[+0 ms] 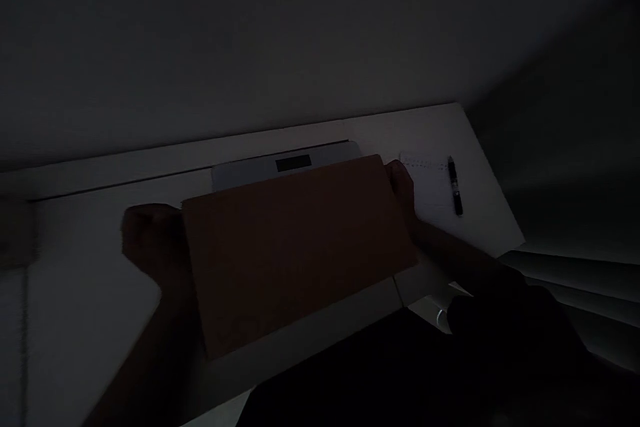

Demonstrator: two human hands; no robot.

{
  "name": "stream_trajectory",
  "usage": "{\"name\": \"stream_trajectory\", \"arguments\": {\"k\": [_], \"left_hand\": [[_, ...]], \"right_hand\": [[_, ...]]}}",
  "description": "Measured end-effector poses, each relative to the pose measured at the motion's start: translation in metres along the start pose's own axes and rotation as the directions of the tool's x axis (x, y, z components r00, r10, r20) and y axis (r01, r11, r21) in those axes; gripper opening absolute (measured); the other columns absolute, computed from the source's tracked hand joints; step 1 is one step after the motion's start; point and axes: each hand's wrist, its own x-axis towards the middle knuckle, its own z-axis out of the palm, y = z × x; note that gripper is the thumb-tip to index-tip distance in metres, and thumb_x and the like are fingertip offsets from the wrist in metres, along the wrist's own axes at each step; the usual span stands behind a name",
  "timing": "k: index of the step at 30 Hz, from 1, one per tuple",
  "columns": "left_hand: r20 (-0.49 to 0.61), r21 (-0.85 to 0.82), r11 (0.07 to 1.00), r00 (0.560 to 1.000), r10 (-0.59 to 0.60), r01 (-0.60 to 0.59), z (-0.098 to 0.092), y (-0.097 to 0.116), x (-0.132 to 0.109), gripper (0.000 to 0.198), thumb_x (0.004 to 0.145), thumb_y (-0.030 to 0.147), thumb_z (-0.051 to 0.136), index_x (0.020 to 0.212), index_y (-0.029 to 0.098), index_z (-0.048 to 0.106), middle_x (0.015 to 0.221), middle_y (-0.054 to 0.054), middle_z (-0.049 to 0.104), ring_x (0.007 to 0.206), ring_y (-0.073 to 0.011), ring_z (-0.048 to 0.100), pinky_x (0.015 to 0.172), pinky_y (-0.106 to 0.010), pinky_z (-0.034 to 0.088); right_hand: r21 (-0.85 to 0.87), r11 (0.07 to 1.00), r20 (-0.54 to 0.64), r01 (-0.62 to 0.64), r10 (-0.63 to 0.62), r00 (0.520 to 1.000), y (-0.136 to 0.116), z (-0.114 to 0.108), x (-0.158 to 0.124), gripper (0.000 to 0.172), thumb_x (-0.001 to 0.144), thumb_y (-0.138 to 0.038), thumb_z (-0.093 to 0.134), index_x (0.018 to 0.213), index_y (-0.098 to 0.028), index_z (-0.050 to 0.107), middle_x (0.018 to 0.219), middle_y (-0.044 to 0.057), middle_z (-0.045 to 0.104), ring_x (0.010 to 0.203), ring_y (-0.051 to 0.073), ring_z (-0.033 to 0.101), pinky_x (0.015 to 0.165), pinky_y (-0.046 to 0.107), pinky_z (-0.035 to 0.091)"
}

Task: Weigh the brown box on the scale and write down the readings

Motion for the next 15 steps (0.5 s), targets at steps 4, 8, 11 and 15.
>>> {"name": "stream_trajectory", "arguments": {"k": [4,8,11,15], "left_hand": [[0.043,-0.057,0.997,0.998,0.049,-0.046,0.001,0.002,-0.004,0.006,0.057,0.019,0.047,0.06,0.023,0.049,0.057,0.001,0.042,0.053,-0.0117,0.037,0.046,-0.024,0.025],[0.07,-0.141,0.987,0.994,0.084,-0.073,0.002,0.004,-0.007,0.006,0.058,0.018,0.047,0.062,0.022,0.049,0.057,0.002,0.043,0.052,-0.011,0.038,0.048,-0.023,0.025],[0.094,-0.148,0.985,0.99,0.101,-0.087,0.003,0.008,-0.009,0.007,0.061,0.015,0.046,0.064,0.021,0.047,0.057,0.003,0.042,0.051,-0.0104,0.036,0.05,-0.023,0.024],[0.078,-0.098,0.992,0.993,0.087,-0.079,0.006,0.016,-0.012,0.015,0.063,0.005,0.042,0.061,0.019,0.045,0.057,0.004,0.039,0.053,-0.01,0.034,0.053,-0.023,0.024]], "right_hand": [[-0.043,0.997,0.009,0.058,-0.057,0.998,0.0,-0.001,0.002,0.049,0.1,-0.06,0.041,0.068,-0.023,0.036,0.069,-0.001,0.038,0.063,0.014,0.031,0.063,0.033,0.033],[0.016,0.999,0.018,0.049,-0.049,0.999,0.0,-0.001,0.001,0.05,0.098,-0.063,0.042,0.069,-0.023,0.035,0.07,-0.002,0.035,0.062,0.014,0.03,0.061,0.032,0.031],[0.018,0.998,0.017,0.053,-0.053,0.998,-0.002,0.001,-0.001,0.05,0.097,-0.064,0.043,0.069,-0.023,0.035,0.071,-0.002,0.036,0.063,0.014,0.032,0.061,0.032,0.032],[0.001,0.998,0.004,0.055,-0.055,0.998,-0.007,0.002,-0.002,0.05,0.098,-0.064,0.041,0.069,-0.024,0.033,0.071,-0.001,0.036,0.065,0.014,0.032,0.063,0.032,0.033]]}}
